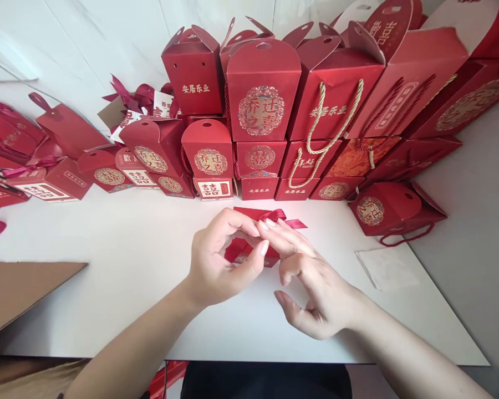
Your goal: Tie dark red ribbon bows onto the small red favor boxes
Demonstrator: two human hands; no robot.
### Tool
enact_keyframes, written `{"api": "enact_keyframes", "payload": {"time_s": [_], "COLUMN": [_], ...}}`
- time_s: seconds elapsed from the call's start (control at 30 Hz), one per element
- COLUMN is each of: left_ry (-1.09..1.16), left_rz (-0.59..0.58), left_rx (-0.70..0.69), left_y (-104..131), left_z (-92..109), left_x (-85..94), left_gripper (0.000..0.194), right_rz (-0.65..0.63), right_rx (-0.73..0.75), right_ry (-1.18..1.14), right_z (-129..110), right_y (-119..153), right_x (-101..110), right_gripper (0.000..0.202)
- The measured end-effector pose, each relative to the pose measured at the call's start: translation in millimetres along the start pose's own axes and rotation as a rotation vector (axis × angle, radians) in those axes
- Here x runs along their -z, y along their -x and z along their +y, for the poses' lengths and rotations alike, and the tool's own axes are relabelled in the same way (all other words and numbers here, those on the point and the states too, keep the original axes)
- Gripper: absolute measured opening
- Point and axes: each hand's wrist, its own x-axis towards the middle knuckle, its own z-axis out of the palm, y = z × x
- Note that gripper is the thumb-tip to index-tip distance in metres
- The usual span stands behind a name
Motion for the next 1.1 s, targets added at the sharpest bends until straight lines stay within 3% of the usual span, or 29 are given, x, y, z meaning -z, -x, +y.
{"api": "enact_keyframes", "payload": {"time_s": [0.3, 0.43, 0.87, 1.1], "left_ry": [-0.273, -0.378, -0.44, -0.424], "left_rz": [0.006, 0.03, 0.071, 0.045], "left_rx": [-0.097, -0.06, -0.085, -0.105], "left_y": [2.2, 1.9, 2.4, 1.7], "left_z": [1.0, 0.0, -2.7, -3.6], "left_x": [-5.1, -6.6, -9.5, -8.3], "left_gripper": [0.019, 0.014, 0.009, 0.011], "right_rz": [0.08, 0.101, 0.039, 0.047], "right_rx": [-0.027, -0.05, -0.026, -0.055], "right_ry": [0.312, 0.356, 0.62, 0.533], "right_z": [5.5, 6.0, 0.7, -1.2], "right_y": [0.2, -1.6, -2.5, -2.9], "right_x": [-7.0, -8.3, -17.4, -17.9], "right_gripper": [0.021, 0.02, 0.02, 0.021]}}
